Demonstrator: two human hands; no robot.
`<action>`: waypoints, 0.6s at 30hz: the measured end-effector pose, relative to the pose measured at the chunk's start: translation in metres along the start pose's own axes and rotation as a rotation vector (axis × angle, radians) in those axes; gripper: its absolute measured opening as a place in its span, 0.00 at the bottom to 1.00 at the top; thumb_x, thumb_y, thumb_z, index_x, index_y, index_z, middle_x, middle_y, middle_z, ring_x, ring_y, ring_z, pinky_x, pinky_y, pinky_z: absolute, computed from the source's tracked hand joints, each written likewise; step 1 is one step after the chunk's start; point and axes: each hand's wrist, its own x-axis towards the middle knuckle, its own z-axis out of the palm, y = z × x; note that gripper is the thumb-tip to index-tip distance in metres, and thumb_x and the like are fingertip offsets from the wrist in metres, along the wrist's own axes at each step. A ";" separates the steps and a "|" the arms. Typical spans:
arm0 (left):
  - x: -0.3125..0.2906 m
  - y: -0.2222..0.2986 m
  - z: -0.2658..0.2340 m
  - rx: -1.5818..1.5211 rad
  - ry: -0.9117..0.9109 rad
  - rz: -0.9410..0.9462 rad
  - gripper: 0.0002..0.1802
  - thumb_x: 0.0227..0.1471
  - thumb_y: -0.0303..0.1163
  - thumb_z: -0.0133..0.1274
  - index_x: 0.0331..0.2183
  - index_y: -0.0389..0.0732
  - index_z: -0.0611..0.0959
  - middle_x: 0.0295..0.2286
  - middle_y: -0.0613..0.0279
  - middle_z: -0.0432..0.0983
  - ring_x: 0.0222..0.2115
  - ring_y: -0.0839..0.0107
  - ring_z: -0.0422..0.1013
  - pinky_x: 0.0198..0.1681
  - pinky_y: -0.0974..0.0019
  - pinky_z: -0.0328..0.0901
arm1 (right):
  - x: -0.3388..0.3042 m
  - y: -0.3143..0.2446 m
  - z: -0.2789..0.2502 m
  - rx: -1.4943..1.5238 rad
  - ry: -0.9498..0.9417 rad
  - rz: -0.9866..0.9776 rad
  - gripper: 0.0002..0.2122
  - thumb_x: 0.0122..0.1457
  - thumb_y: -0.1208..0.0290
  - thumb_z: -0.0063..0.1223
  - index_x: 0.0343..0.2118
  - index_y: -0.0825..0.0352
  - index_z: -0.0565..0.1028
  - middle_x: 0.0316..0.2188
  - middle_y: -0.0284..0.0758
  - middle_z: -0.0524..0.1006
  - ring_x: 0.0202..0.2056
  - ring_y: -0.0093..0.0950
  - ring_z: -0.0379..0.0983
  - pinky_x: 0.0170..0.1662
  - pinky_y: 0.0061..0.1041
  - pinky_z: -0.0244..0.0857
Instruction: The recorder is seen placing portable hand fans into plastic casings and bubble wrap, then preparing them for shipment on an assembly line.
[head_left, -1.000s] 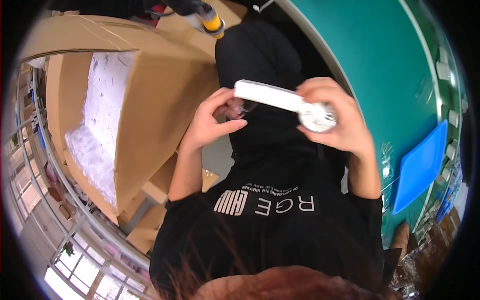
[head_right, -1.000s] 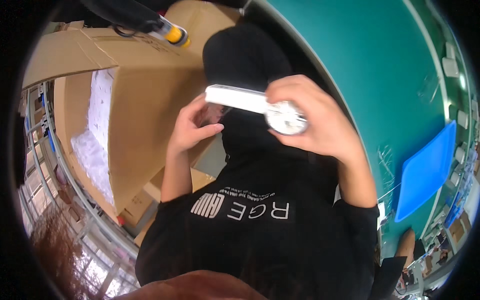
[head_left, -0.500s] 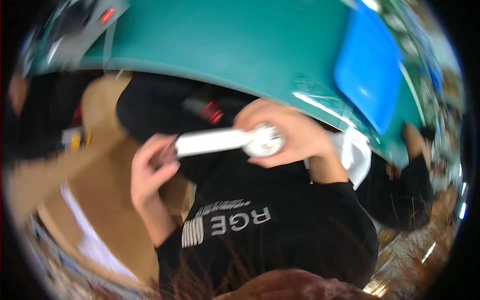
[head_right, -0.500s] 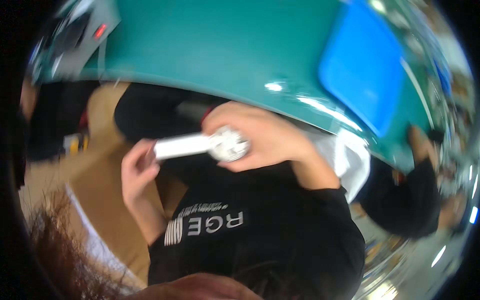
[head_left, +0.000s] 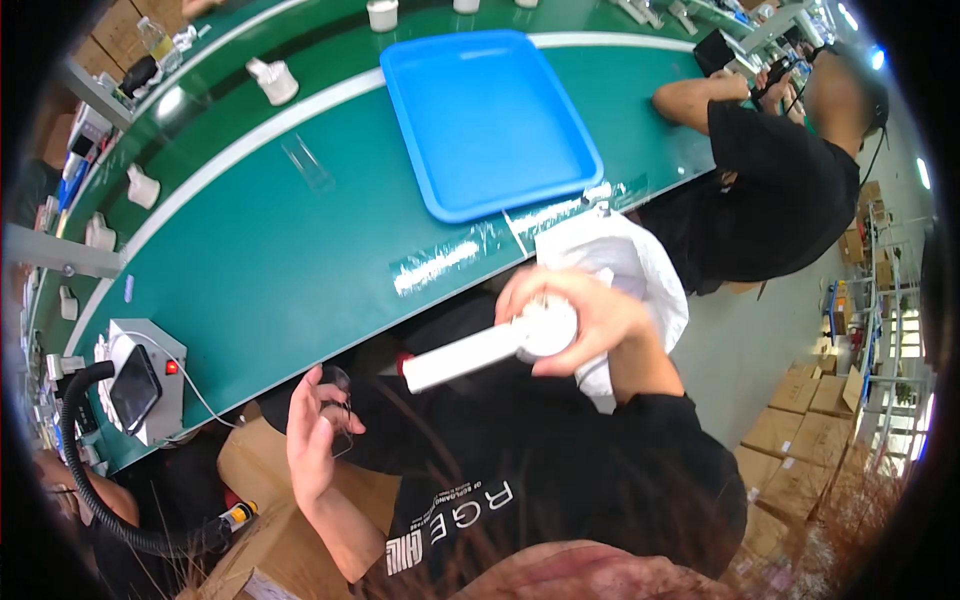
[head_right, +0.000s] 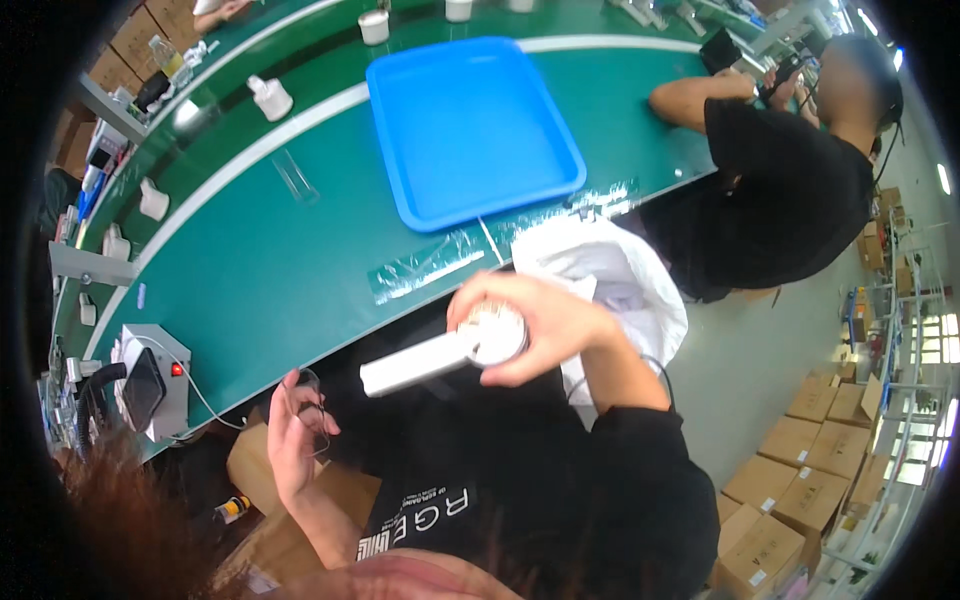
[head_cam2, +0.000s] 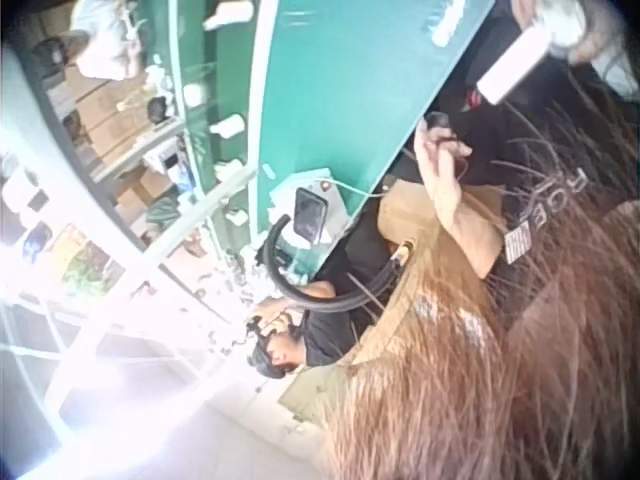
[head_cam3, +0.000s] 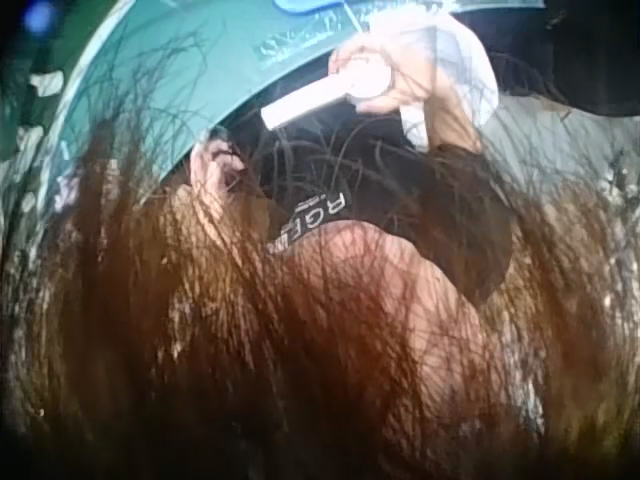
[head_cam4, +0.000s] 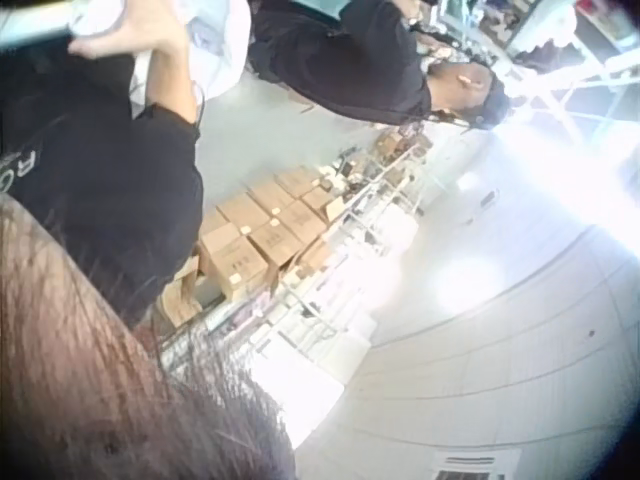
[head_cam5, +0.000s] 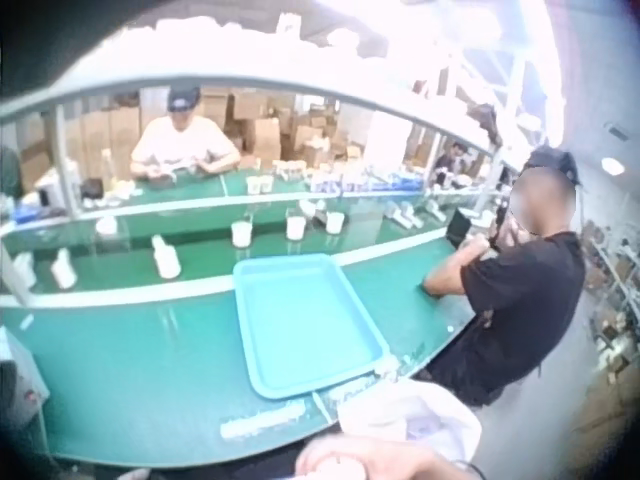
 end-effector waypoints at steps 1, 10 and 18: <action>0.006 0.003 0.007 -0.103 0.010 0.003 0.39 0.55 0.43 0.48 0.60 0.34 0.54 0.40 0.58 0.64 0.29 0.69 0.68 0.31 0.68 0.65 | 0.002 -0.002 0.008 -0.029 -0.024 -0.040 0.23 0.38 0.75 0.67 0.40 0.65 0.70 0.38 0.35 0.74 0.40 0.29 0.73 0.43 0.26 0.66; 0.042 -0.025 0.042 -0.644 0.221 0.202 0.40 0.49 0.31 0.52 0.60 0.41 0.52 0.43 0.57 0.65 0.43 0.63 0.66 0.45 0.49 0.70 | 0.033 0.011 0.037 -0.353 -0.254 -0.203 0.20 0.41 0.76 0.62 0.39 0.65 0.70 0.38 0.36 0.72 0.41 0.36 0.69 0.41 0.31 0.66; 0.045 -0.043 0.074 -0.460 0.391 0.371 0.25 0.52 0.29 0.52 0.51 0.41 0.65 0.43 0.56 0.70 0.42 0.59 0.70 0.49 0.47 0.64 | 0.019 0.028 -0.004 -0.427 -0.134 -0.367 0.22 0.35 0.74 0.64 0.38 0.64 0.69 0.39 0.35 0.71 0.41 0.36 0.69 0.41 0.32 0.66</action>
